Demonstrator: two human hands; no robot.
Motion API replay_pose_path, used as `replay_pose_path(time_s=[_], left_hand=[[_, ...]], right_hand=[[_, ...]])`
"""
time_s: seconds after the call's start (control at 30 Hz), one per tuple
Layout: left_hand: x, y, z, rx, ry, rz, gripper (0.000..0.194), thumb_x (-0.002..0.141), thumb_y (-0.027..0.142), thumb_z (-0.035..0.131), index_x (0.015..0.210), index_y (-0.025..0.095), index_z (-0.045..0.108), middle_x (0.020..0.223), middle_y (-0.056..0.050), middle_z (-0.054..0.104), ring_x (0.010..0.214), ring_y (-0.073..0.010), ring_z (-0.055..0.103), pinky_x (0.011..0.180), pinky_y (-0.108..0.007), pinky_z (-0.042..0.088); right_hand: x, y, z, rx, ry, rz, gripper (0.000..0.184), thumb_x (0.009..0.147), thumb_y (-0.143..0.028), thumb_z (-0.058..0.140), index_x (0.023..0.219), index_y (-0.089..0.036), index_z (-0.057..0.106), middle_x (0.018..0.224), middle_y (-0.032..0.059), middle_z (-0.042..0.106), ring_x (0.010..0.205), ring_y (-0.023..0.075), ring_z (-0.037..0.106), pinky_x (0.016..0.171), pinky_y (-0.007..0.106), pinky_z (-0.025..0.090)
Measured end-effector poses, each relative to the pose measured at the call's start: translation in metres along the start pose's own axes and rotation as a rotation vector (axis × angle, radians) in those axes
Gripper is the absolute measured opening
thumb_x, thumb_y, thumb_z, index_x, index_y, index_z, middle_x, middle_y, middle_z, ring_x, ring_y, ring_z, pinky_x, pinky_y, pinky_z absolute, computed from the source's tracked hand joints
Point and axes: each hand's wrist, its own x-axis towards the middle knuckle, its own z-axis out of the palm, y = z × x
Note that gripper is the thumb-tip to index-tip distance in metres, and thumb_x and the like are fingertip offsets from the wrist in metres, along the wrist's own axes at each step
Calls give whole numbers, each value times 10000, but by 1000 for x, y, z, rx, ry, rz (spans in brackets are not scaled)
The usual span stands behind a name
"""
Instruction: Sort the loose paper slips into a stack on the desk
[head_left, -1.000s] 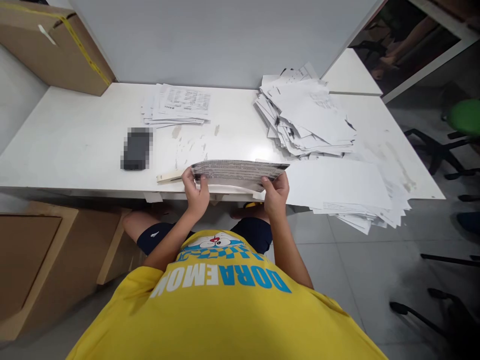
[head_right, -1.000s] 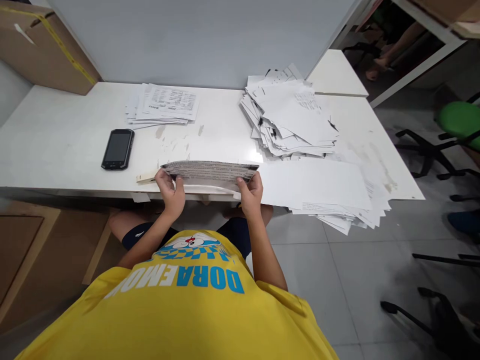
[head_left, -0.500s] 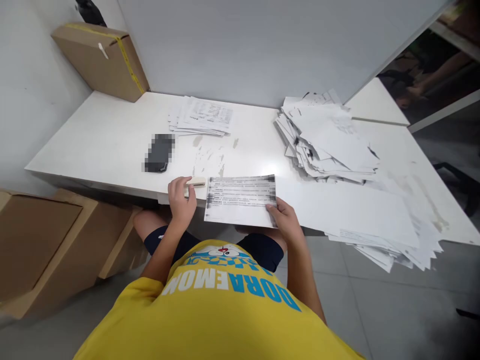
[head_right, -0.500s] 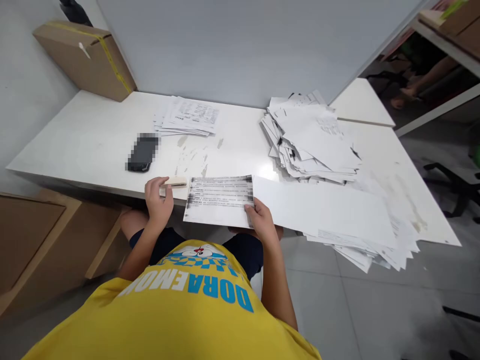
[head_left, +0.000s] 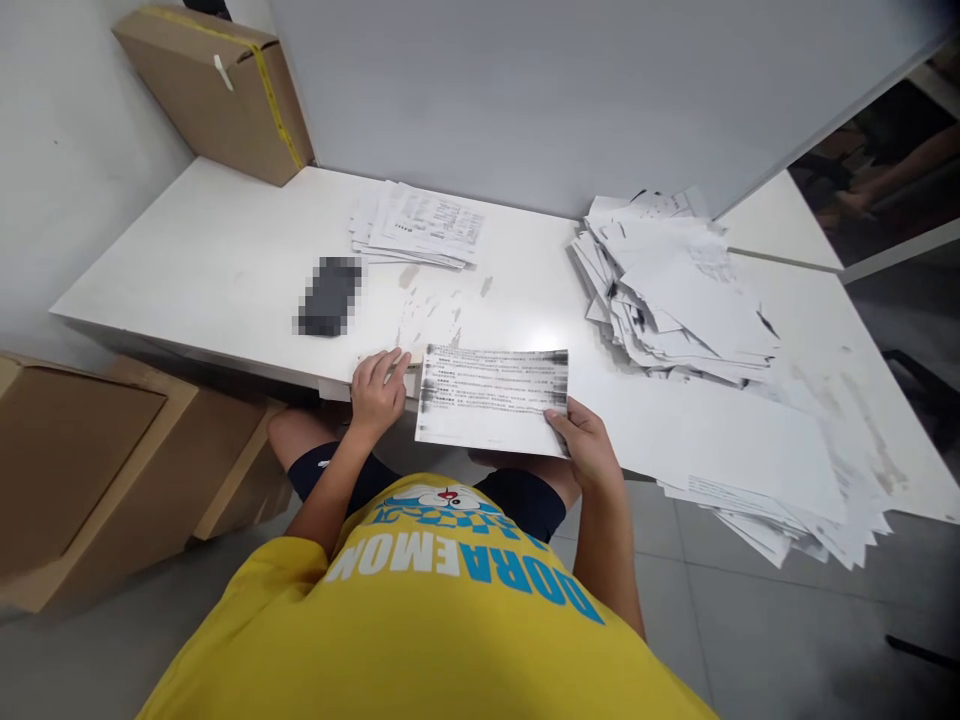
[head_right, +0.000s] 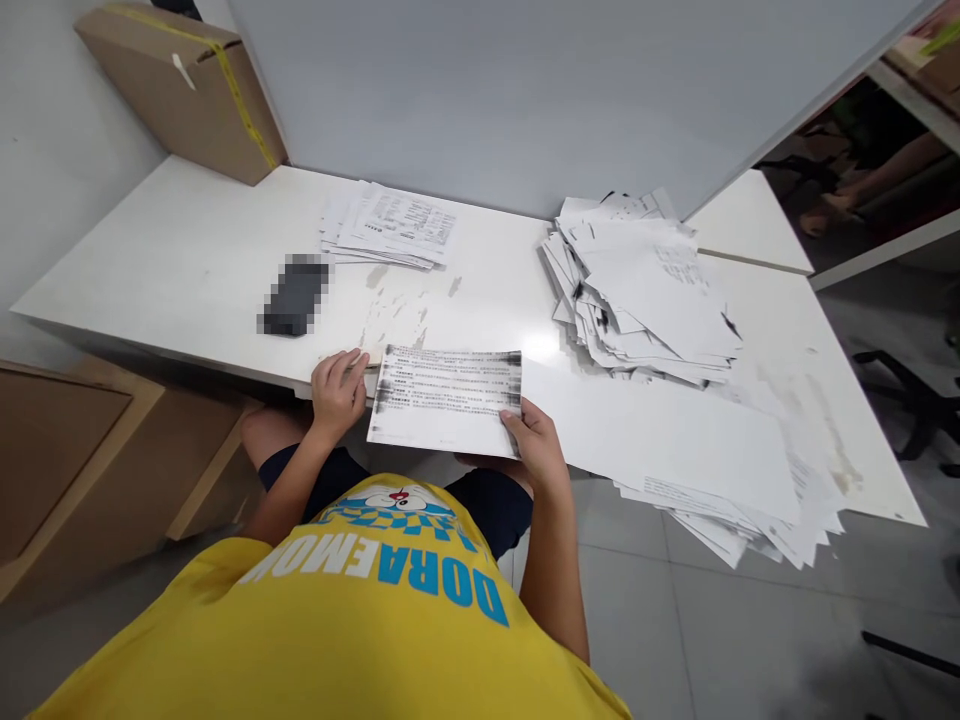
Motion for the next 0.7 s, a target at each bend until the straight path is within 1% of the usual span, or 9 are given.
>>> replay_pose_path(time_s=[0.13,0.2,0.27,0.37,0.47,0.53,0.63,0.7], left_hand=[[-6,-13,17,9,82,36,427,953,274,405,1299,208,647,1248,-151,690,1217,-272,606,1097,-452,404],[-8,-16,22,33,137,64,420,950,284,408,1274,212,665,1211,-145,708,1193,-267,621,1083,-442,414],[-8,-18,25,53,162,70,421,949,300,406,1259,209,676,1187,-143,717,1176,-267,630,1076,-441,419],[-9,-18,28,52,188,66,425,944,313,407,1246,200,684,1174,-144,720,1163,-268,635,1076,-445,417],[-9,-17,30,37,235,70,422,936,302,411,1236,201,690,1168,-144,722,1156,-267,639,1077,-443,414],[-9,-17,32,15,215,44,427,937,318,404,1229,200,693,1170,-147,720,1159,-270,638,1077,-445,415],[-10,-18,33,-35,160,2,445,942,351,393,1230,193,693,1180,-155,716,1172,-280,634,1084,-455,411],[-10,-17,33,-36,145,-9,455,943,354,384,1235,188,692,1181,-157,717,1176,-283,633,1086,-460,408]], right_hand=[[5,-4,6,-69,-47,2,345,747,-462,703,995,-223,714,1003,50,760,988,279,669,901,407,513],[7,-6,9,-93,-85,17,343,769,-461,685,1013,-220,710,1000,50,757,977,276,670,878,399,520],[7,-8,10,-103,-102,31,358,781,-467,669,1035,-217,704,1004,51,753,967,273,672,857,391,525],[6,-9,9,-125,-86,27,367,779,-473,658,1037,-214,699,992,47,749,958,266,664,843,377,521],[4,-8,8,-160,-57,10,344,766,-480,659,974,-209,698,933,43,744,934,258,649,823,365,515],[2,-7,8,-167,-52,8,344,758,-493,660,947,-208,696,912,42,740,910,254,646,814,365,515],[1,-7,10,-135,-55,11,361,754,-493,664,981,-214,698,935,42,743,924,254,653,838,374,517],[0,-8,12,-122,-49,17,364,757,-483,663,1003,-218,701,940,45,744,932,258,658,842,382,521]])
